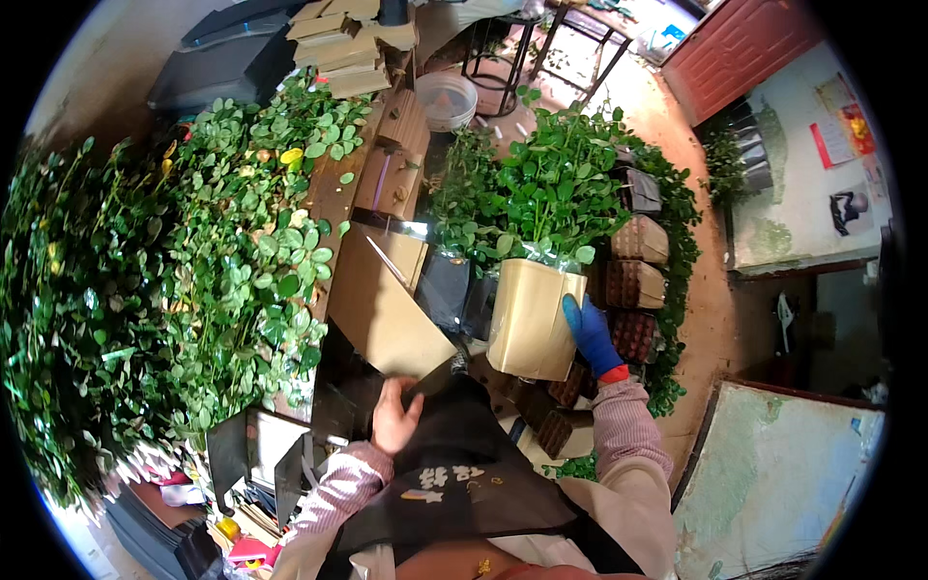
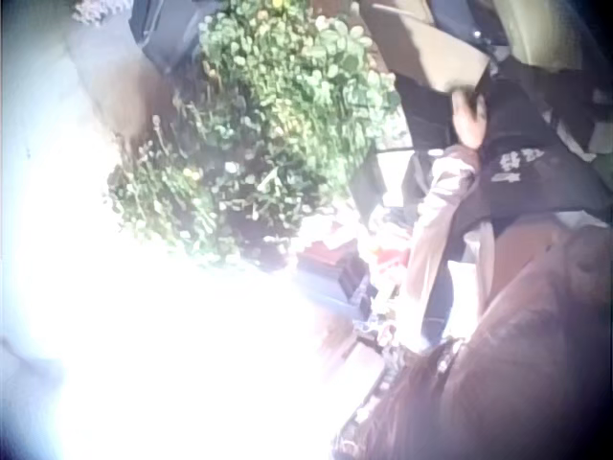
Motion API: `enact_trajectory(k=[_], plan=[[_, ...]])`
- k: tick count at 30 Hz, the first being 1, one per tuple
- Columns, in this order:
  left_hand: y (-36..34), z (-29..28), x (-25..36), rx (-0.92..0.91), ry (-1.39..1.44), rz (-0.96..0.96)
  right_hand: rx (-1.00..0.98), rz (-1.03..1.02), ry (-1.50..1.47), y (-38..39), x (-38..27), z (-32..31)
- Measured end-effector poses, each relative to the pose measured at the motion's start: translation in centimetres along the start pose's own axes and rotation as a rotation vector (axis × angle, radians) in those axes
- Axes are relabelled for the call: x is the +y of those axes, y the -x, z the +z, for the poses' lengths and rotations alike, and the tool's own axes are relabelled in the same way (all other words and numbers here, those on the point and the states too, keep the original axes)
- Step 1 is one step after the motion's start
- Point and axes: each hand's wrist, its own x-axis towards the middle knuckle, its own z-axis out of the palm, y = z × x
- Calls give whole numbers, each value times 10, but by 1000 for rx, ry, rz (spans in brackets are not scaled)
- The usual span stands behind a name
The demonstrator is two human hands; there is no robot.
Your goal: The person arranges white flowers and green leaves into a cardboard box. They place the flowers and leaves into the box, then close the lid and secure it with a stapler. The person repeats this process with another box.
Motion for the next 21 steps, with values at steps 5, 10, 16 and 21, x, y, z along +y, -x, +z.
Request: enact_trajectory(k=[5,10,16,21], plan=[[22,39,-35,12,15,-311,-116,96,84,-92,81,106],[5,54,-44,-66,126,-529,-45,96,-384,-115,233,279],[18,66,-40,48,203,-705,-105,167,-117,-121,168,266],[20,77,-50,55,296,-695,-380,-88,493,-166,142,219]])
